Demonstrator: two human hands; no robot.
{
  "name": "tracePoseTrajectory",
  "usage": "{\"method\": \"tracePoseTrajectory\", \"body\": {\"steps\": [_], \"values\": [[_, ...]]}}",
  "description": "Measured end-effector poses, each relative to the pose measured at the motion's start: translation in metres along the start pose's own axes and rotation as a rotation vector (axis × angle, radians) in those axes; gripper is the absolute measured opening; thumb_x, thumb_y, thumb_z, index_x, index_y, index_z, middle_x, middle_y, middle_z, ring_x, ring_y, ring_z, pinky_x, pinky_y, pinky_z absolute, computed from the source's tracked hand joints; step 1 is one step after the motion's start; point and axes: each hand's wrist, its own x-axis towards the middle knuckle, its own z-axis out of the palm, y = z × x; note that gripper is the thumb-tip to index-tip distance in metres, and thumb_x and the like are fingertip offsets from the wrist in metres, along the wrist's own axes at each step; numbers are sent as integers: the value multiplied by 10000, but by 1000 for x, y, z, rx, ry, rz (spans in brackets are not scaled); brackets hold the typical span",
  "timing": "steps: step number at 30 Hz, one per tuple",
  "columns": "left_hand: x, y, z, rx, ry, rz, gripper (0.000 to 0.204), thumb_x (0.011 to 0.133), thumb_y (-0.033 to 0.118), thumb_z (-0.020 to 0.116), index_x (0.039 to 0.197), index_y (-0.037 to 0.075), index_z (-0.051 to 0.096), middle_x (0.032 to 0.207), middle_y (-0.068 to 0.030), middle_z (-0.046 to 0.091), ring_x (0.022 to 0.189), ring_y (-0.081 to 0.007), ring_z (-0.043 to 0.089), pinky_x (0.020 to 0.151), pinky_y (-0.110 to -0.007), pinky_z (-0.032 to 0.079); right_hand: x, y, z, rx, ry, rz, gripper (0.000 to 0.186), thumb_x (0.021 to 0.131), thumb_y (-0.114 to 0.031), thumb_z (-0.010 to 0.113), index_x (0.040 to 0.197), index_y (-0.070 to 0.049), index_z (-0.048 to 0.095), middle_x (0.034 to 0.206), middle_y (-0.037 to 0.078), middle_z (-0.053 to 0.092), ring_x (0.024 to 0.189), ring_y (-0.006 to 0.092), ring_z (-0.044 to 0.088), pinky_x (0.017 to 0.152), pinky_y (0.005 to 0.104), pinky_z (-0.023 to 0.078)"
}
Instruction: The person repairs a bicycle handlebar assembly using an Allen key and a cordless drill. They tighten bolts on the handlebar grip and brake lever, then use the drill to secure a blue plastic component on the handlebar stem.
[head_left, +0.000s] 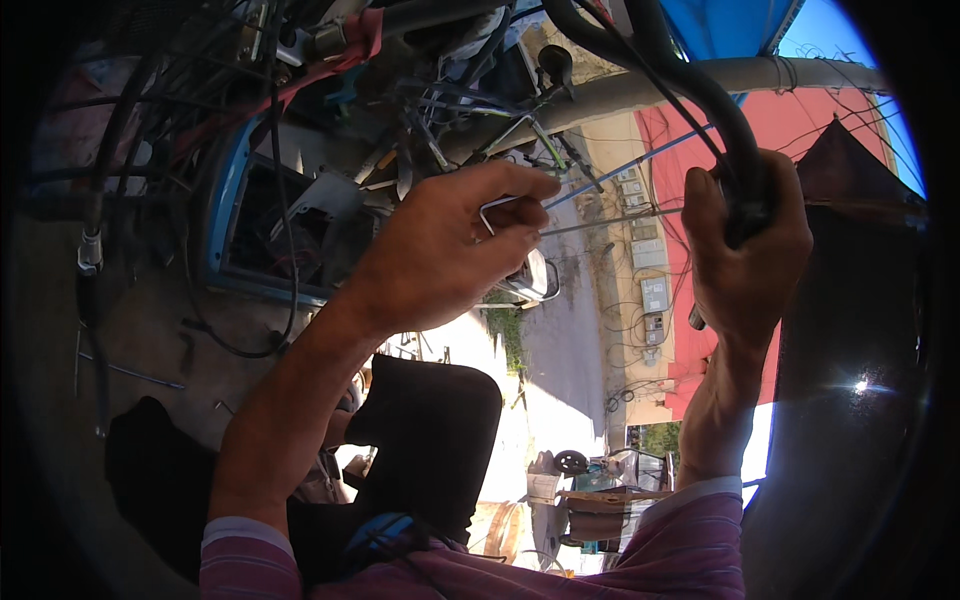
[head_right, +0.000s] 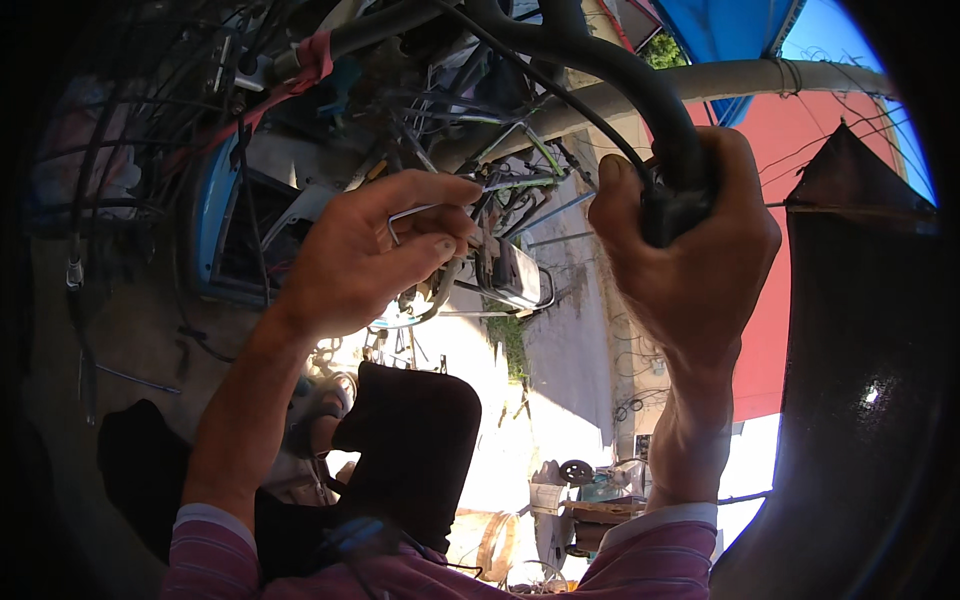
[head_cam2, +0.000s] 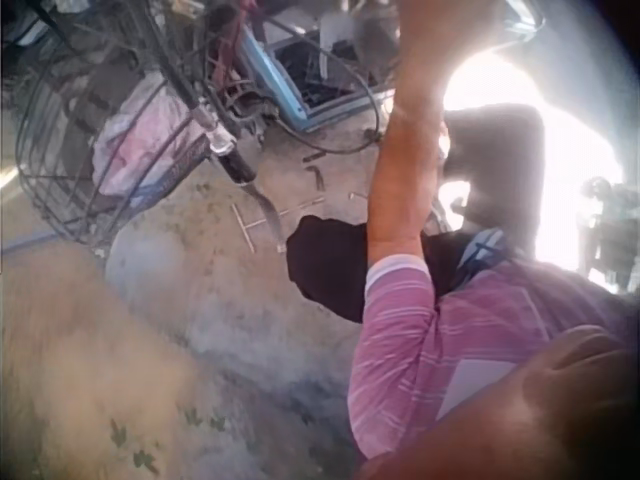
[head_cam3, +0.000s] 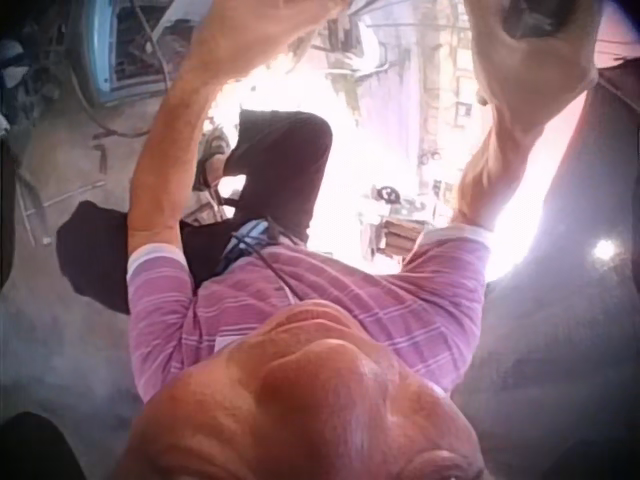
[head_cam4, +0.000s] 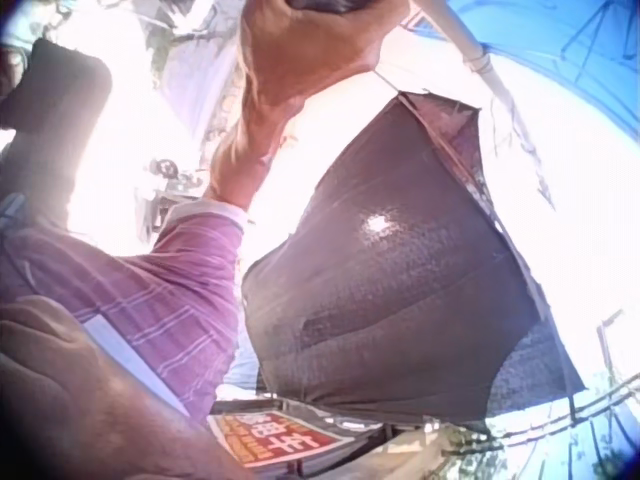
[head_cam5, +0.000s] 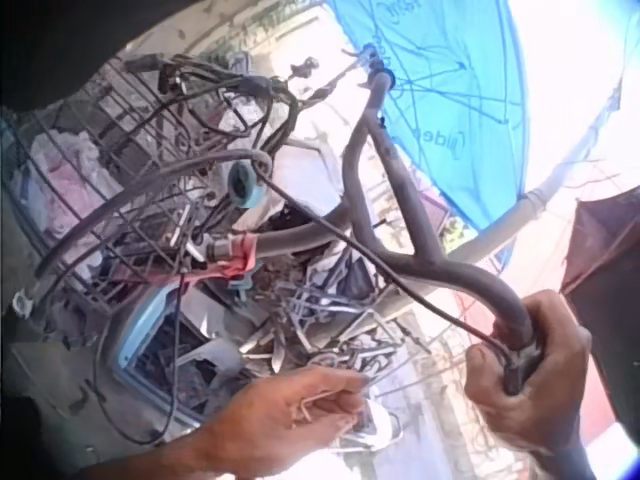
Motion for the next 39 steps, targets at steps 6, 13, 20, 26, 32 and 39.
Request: {"method": "tracePoseTrajectory", "body": {"steps": [6,13,20,26,32,39], "values": [[-4,1,2,39,-5,30,389,909,-33,597,1297,-28,574,1090,-134,671,1038,-183,654,887,-305,561,2,12,6,162,-26,-36,259,823,-157,768,916,-21,568,671,-24,512,601,30,455,544,199,380],[-5,-2,15,3,-50,-53,371,915,-24,593,1286,-21,588,1107,-134,673,1045,-179,652,903,-304,552,1,24,-1,243,-132,-44,251,866,-139,755,983,-9,575,753,-38,523,648,21,463,568,188,384],[-6,-7,20,30,-83,-65,420,908,-29,591,1327,-17,557,1120,-134,669,1051,-186,650,901,-308,549,-2,36,14,330,-75,-58,308,791,-180,797,910,-28,557,715,-1,531,635,45,472,578,206,414],[-4,-9,25,71,-105,-6,445,905,-28,604,1344,-18,537,1162,-137,654,1065,-191,642,931,-321,541,-12,30,21,315,26,-2,336,791,-216,812,915,-24,565,672,-11,532,608,37,494,549,204,414],[1,-11,25,85,-78,21,422,921,41,640,1330,-11,550,1191,-155,639,1112,-209,629,978,-360,527,-11,30,15,160,0,33,328,782,-218,803,912,-25,573,617,14,510,550,57,463,517,234,411],[45,1,43,29,-162,94,392,942,153,654,1290,-5,567,1203,-148,629,1158,-241,612,1011,-387,509,-4,35,15,251,-43,-90,277,776,-179,767,895,-19,575,625,40,509,547,103,475,527,275,427]]}}
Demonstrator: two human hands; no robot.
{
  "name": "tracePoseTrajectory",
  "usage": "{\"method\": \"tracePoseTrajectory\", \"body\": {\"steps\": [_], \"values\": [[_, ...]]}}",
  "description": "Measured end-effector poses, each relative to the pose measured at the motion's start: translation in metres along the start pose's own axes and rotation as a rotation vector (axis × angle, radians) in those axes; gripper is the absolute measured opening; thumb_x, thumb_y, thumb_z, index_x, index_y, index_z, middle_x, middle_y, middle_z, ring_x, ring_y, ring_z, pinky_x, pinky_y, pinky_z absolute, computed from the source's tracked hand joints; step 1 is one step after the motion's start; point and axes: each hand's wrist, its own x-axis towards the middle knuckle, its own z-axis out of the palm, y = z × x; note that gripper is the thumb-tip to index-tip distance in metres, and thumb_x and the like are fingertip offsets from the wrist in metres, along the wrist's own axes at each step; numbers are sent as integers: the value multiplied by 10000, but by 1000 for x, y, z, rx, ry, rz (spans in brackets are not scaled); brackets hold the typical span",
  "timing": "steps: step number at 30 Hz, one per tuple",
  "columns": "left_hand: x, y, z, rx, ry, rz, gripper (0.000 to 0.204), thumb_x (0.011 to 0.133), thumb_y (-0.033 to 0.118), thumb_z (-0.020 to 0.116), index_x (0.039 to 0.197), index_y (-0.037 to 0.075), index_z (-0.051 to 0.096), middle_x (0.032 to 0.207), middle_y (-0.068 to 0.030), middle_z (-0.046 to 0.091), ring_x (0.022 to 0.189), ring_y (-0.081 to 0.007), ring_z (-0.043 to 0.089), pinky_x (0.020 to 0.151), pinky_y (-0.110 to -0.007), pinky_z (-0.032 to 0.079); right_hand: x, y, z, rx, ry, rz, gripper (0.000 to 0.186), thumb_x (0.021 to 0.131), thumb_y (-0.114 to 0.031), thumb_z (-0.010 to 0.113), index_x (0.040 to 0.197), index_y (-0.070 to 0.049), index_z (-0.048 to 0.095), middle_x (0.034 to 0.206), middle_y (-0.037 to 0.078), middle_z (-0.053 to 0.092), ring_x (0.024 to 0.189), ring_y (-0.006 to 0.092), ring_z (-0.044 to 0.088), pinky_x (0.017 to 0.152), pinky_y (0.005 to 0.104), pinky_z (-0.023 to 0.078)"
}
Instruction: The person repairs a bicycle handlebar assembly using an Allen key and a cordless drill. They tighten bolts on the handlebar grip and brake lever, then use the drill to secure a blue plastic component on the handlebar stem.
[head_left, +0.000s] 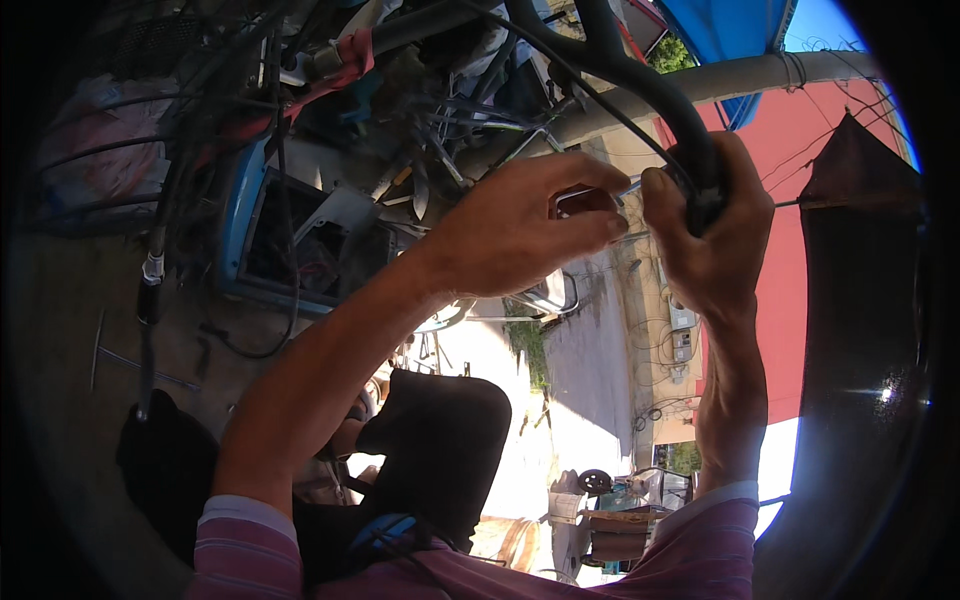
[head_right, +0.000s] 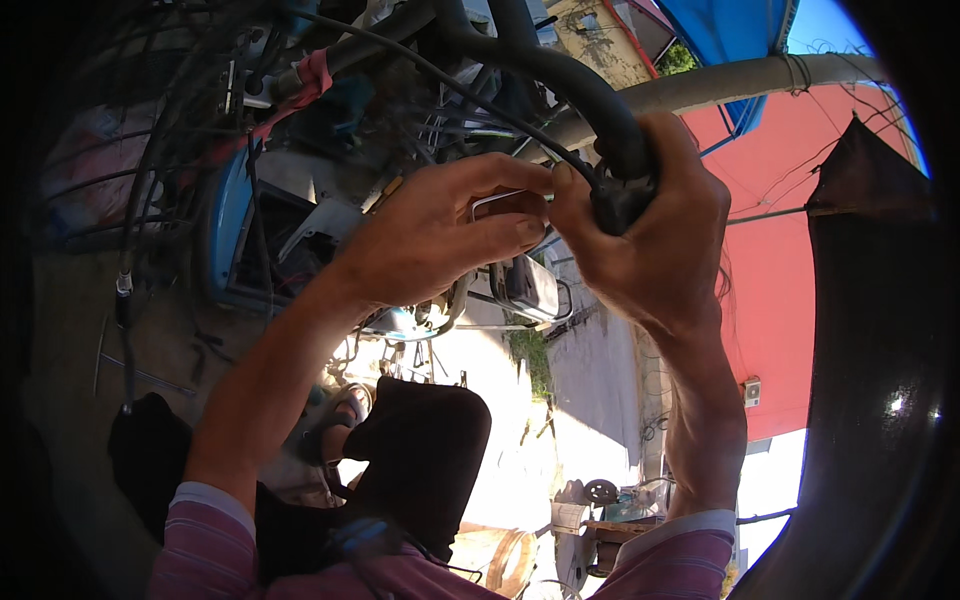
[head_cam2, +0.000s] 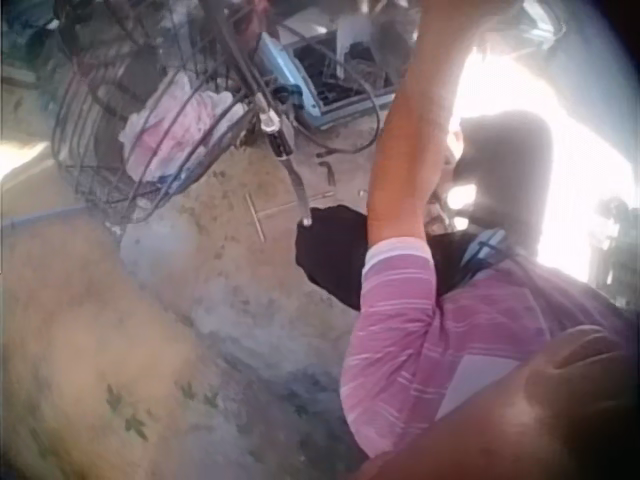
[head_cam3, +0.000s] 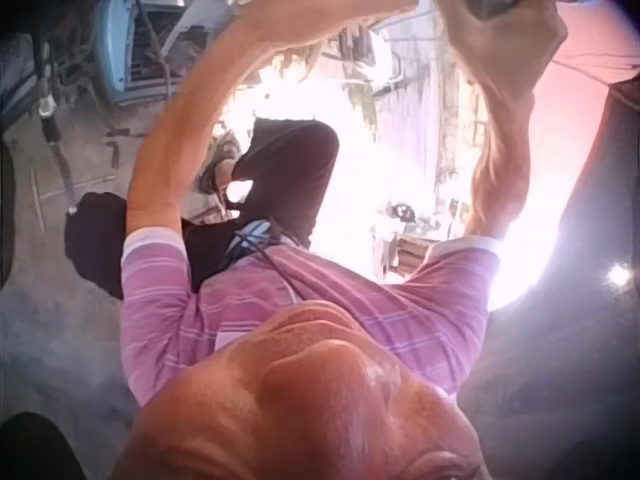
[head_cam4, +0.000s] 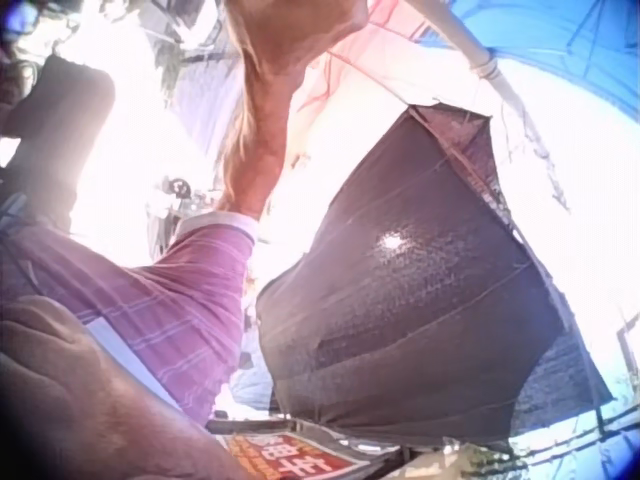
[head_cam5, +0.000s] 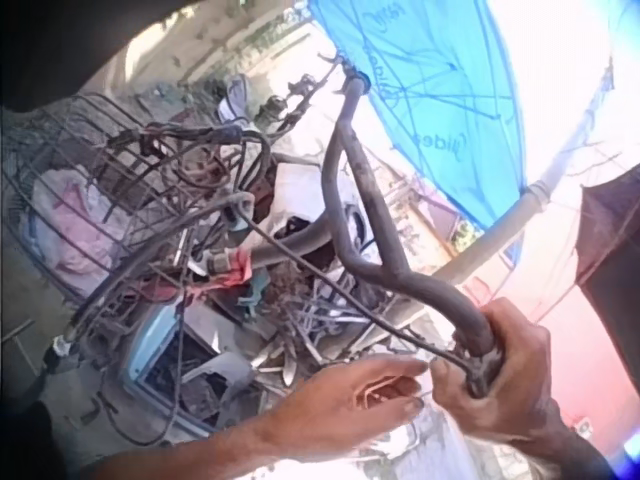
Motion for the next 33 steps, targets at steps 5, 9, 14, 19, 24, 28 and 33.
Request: {"method": "tracePoseTrajectory", "body": {"steps": [5,9,14,19,24,28,33], "values": [[22,6,14,-94,-116,118,356,949,176,663,1241,3,553,1177,-119,629,1151,-236,613,1003,-392,511,3,5,-5,22,-28,-64,276,774,-180,763,897,-12,581,630,46,514,552,122,493,531,292,436],[20,12,17,13,-78,89,331,959,154,653,1230,-9,554,1144,-109,639,1111,-192,622,971,-355,519,3,5,-10,31,-66,-50,280,776,-185,762,893,-4,583,638,50,525,565,115,500,539,285,432],[16,8,22,136,46,108,246,969,159,657,1147,-3,613,967,-49,653,847,-91,610,726,-262,507,5,4,-11,70,-98,-39,288,774,-197,767,880,-3,583,647,43,532,587,108,496,553,280,427],[15,9,23,433,153,331,181,946,175,686,1050,29,663,845,-39,621,734,-68,580,612,-261,474,6,13,-11,87,-112,-43,319,776,-237,774,884,-3,585,654,26,497,603,106,465,558,281,408],[17,4,26,366,174,275,170,921,150,703,1041,34,672,828,-46,633,738,-81,594,616,-264,478,4,12,-8,120,-100,-34,347,787,-265,785,903,-4,590,692,2,494,636,92,451,566,264,387],[10,8,23,241,141,146,266,908,99,688,1150,0,640,890,-70,656,833,-131,650,741,-284,544,-8,18,-9,245,-175,23,467,752,-228,802,1098,-9,576,839,24,584,716,91,562,643,241,477],[-9,-12,4,225,146,125,360,917,4,570,1274,-44,573,1055,-131,656,984,-211,676,885,-334,566,-36,42,-2,600,-149,206,780,681,-160,746,1375,-11,424,1094,135,633,844,203,696,682,318,602]]}}
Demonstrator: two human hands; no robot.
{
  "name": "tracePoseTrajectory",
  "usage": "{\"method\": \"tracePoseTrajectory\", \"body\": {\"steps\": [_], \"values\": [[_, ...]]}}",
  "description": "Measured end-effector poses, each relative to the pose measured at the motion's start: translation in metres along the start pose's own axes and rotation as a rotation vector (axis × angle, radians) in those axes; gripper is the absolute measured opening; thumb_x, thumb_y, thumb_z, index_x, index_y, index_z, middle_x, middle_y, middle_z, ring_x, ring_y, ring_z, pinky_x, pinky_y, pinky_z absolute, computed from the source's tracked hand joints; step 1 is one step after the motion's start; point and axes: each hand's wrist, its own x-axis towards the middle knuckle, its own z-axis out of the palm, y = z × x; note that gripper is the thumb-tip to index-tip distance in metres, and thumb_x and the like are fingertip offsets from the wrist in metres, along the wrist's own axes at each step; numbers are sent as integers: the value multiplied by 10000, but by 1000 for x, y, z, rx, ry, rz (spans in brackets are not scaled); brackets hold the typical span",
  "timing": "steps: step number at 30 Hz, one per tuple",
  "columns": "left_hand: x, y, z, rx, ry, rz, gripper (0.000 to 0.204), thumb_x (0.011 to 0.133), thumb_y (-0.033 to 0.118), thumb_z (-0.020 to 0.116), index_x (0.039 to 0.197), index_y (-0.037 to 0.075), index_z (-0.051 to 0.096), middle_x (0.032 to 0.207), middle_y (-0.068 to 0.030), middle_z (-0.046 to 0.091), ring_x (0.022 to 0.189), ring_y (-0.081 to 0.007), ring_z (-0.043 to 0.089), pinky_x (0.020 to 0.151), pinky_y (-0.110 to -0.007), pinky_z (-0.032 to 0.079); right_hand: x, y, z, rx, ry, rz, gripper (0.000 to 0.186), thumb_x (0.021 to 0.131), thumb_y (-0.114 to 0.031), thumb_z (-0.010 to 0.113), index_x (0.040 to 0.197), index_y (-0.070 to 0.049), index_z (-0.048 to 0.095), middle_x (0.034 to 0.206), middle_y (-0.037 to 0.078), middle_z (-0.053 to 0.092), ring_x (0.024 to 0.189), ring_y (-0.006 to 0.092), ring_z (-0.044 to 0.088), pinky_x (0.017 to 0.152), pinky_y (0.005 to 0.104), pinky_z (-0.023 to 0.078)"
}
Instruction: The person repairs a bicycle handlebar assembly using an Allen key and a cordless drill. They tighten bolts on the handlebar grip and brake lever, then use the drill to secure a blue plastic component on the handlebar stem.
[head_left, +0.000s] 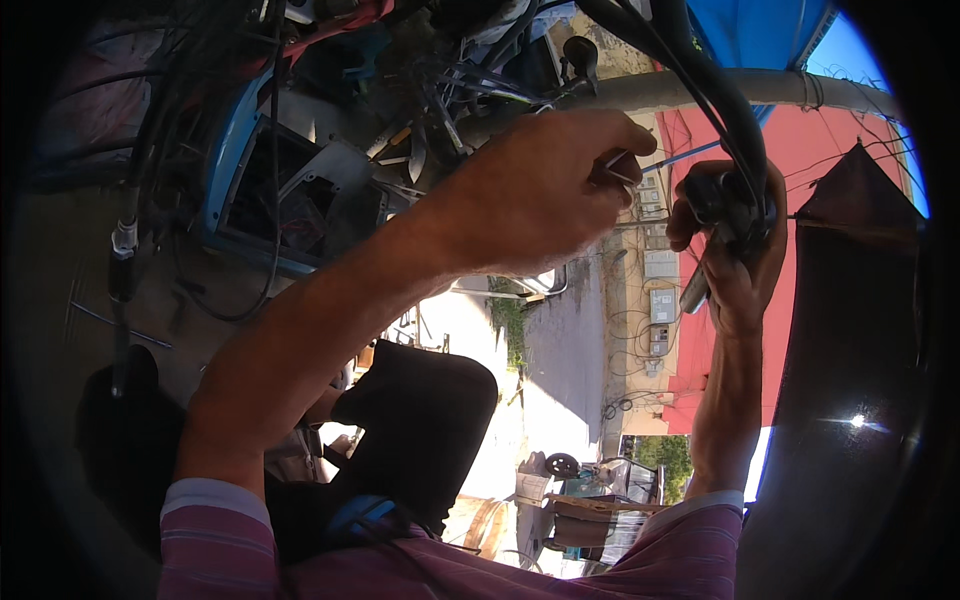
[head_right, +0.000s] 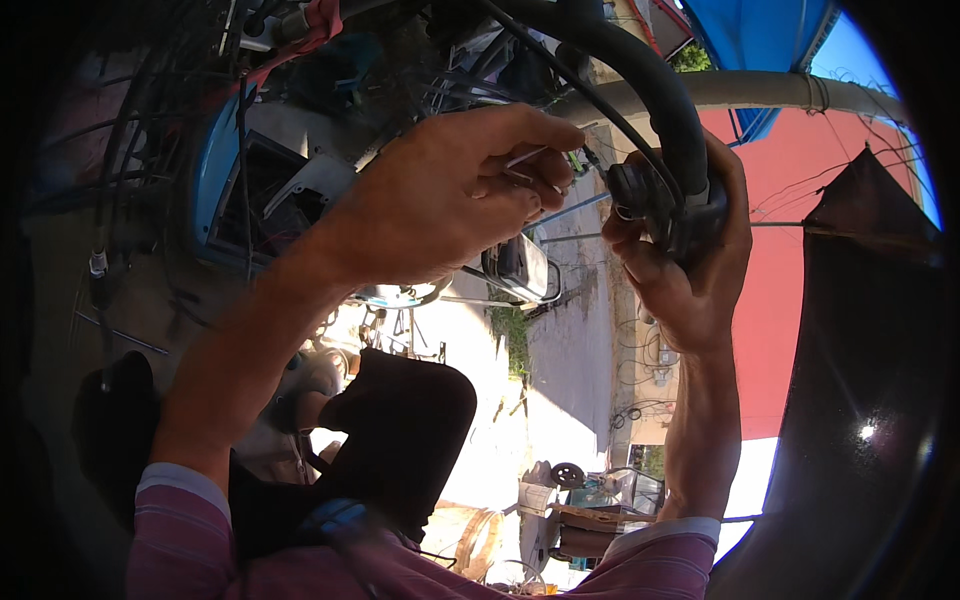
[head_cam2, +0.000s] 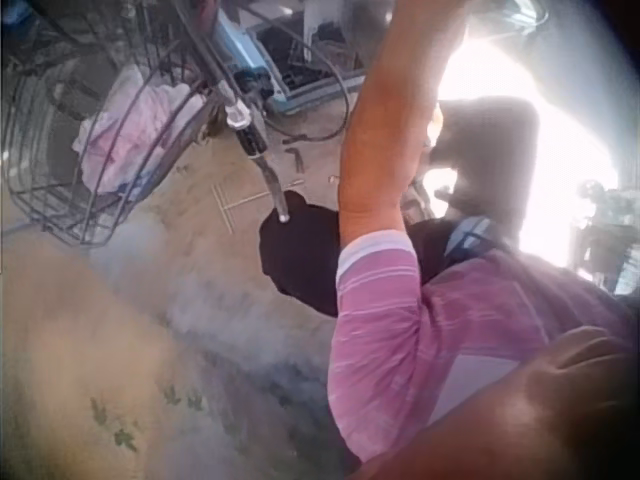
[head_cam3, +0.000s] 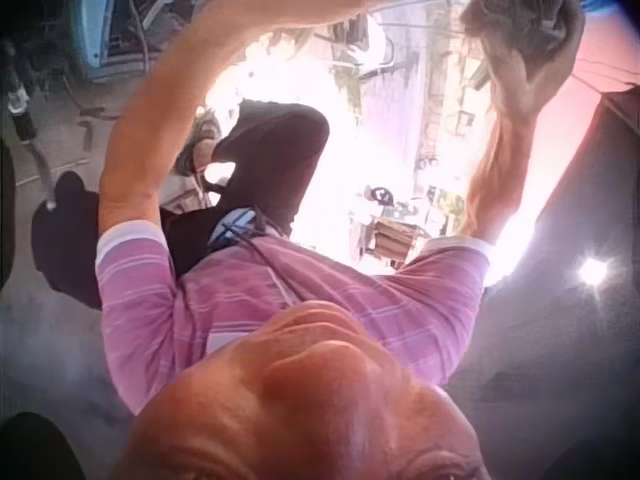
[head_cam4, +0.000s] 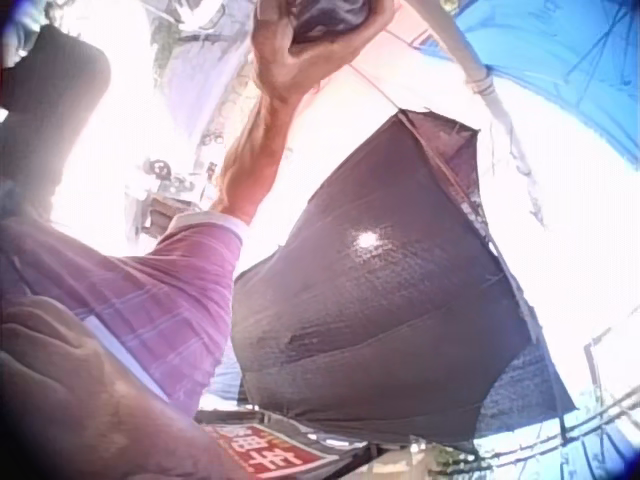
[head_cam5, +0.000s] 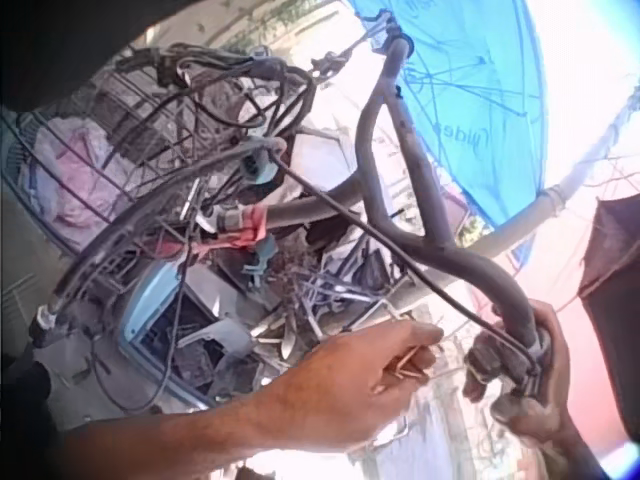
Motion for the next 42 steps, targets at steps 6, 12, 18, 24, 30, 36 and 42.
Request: {"method": "tracePoseTrajectory", "body": {"steps": [6,12,18,24,30,36,42], "values": [[-9,-8,-6,-248,-19,-20,230,977,126,574,1079,-42,693,871,-145,726,727,-171,704,681,-293,571,12,7,-9,58,-84,-135,760,703,-255,721,1348,49,460,1044,160,650,772,216,694,596,309,556],[7,-31,3,-56,52,308,221,943,171,599,928,-8,728,750,-155,661,675,-293,649,663,-403,518,12,20,-4,41,-131,-143,892,773,-400,786,1425,56,383,1084,155,621,845,190,659,653,307,504],[20,-24,2,-122,-250,17,245,926,176,576,849,-23,697,751,-201,644,716,-359,646,702,-456,513,9,21,-12,18,-132,-107,869,792,-358,772,1444,47,364,1171,146,581,929,201,633,722,325,513],[16,-28,10,-269,-239,54,222,912,154,582,866,-40,680,751,-209,652,683,-360,661,670,-447,533,0,17,-24,46,-178,-85,819,767,-243,741,1431,49,360,1255,174,537,1092,248,560,873,356,466],[13,-28,6,-115,-141,254,162,868,92,600,793,-47,637,691,-214,652,615,-329,677,570,-400,550,-1,31,-18,86,-43,-26,805,689,-180,702,1382,67,375,1228,207,522,1213,262,492,987,339,415],[8,-17,18,-347,-147,177,133,855,53,600,778,-54,618,654,-228,633,582,-375,664,524,-424,532,6,21,-10,60,-141,-150,694,705,-168,641,1299,95,398,1067,193,518,1003,189,522,886,299,445],[4,-11,26,-482,-195,24,149,904,54,567,816,-46,634,761,-210,682,673,-363,695,594,-412,558,3,19,-11,103,-164,-94,725,682,-174,669,1303,87,401,1054,179,515,970,168,511,869,248,434]]}}
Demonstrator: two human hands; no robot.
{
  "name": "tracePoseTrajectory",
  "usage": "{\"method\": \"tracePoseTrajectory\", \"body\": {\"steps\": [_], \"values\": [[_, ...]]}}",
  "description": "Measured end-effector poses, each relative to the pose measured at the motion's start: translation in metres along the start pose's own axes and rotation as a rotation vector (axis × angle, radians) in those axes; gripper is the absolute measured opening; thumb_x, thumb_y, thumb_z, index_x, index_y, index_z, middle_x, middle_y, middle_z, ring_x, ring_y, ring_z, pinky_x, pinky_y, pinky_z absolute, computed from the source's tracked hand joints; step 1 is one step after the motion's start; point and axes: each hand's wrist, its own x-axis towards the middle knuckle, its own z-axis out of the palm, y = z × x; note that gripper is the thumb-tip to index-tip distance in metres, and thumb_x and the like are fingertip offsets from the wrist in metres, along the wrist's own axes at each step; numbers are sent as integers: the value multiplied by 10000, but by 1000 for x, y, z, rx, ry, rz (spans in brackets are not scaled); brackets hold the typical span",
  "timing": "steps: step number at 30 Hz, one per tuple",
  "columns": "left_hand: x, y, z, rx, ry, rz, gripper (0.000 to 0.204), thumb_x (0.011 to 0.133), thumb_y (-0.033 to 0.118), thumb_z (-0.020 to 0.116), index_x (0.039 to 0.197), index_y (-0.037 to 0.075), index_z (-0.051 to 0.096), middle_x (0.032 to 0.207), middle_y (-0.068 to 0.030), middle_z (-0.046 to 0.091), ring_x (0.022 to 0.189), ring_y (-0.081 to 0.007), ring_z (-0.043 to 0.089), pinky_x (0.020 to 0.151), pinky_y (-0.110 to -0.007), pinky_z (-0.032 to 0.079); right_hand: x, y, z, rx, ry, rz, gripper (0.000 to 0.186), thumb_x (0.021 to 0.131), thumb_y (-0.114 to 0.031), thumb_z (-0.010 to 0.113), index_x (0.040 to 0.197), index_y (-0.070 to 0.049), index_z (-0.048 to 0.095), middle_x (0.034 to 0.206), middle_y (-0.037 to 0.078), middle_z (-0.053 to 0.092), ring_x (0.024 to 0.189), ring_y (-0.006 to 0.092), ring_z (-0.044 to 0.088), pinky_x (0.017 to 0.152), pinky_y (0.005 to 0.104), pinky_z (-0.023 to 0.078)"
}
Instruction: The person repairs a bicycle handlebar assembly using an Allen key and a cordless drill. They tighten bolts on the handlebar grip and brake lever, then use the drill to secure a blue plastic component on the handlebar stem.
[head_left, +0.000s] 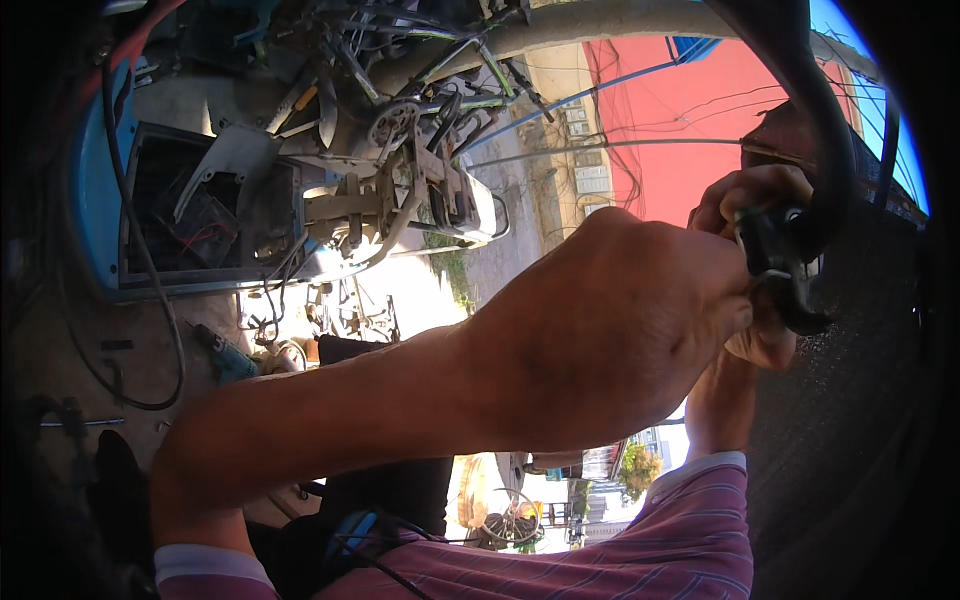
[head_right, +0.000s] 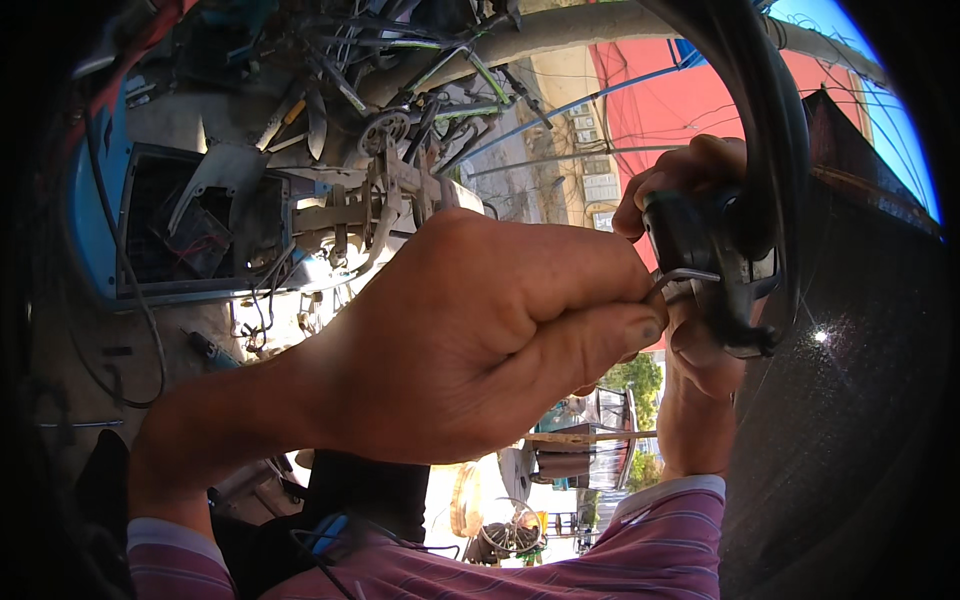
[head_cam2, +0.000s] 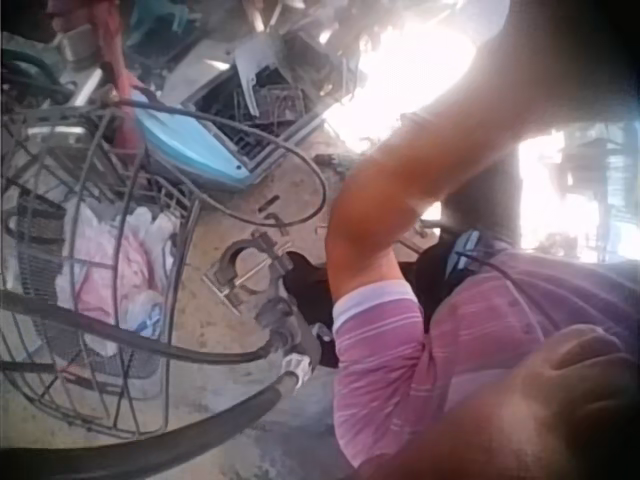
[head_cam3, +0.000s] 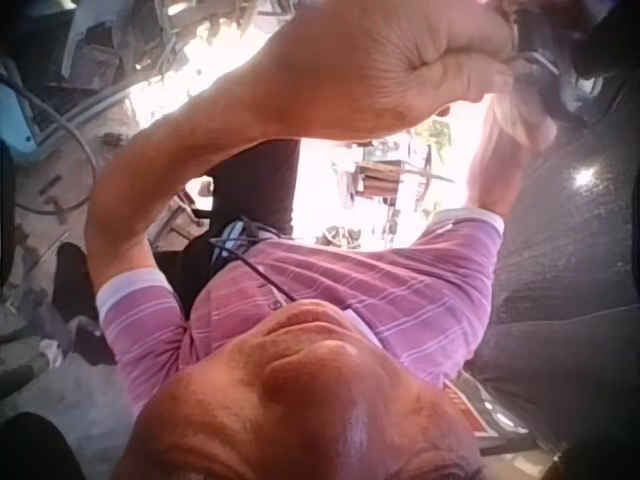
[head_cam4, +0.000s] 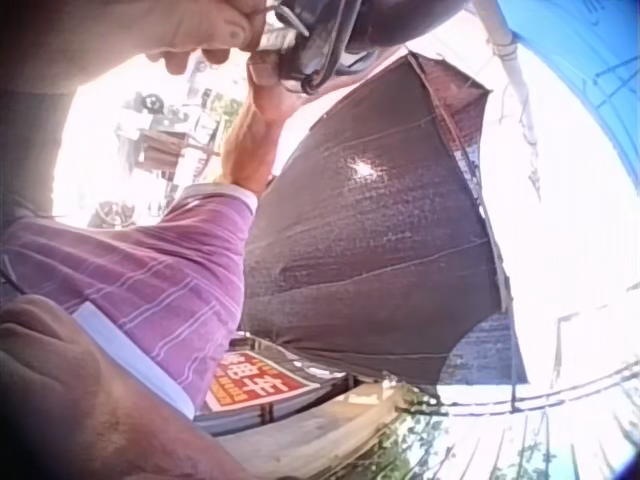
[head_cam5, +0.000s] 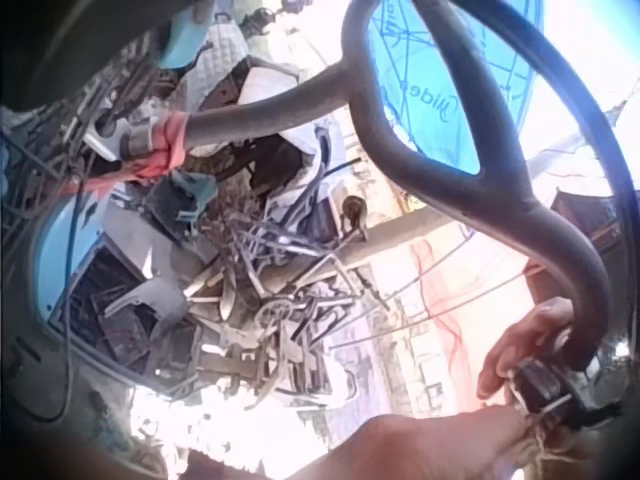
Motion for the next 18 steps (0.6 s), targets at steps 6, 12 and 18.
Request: {"method": "tracePoseTrajectory", "body": {"steps": [6,12,18], "values": [[1,8,2,-157,-49,-88,185,944,46,512,920,-32,678,911,-139,746,857,-300,732,784,-377,580,-3,0,4,-27,58,31,765,672,-204,717,1320,61,408,1052,155,520,915,159,501,740,249,424],[-2,5,9,-292,-43,-166,190,964,54,513,955,-16,689,915,-138,745,884,-281,732,817,-371,571,-3,4,12,-12,86,-16,767,667,-231,729,1312,49,422,1037,142,517,821,154,496,621,249,378],[-5,9,11,-261,-12,-176,167,959,46,532,948,-5,691,885,-141,738,853,-271,733,779,-359,576,-6,0,11,-78,131,10,762,663,-261,696,1303,52,425,1008,137,516,790,170,514,595,267,393]]}}
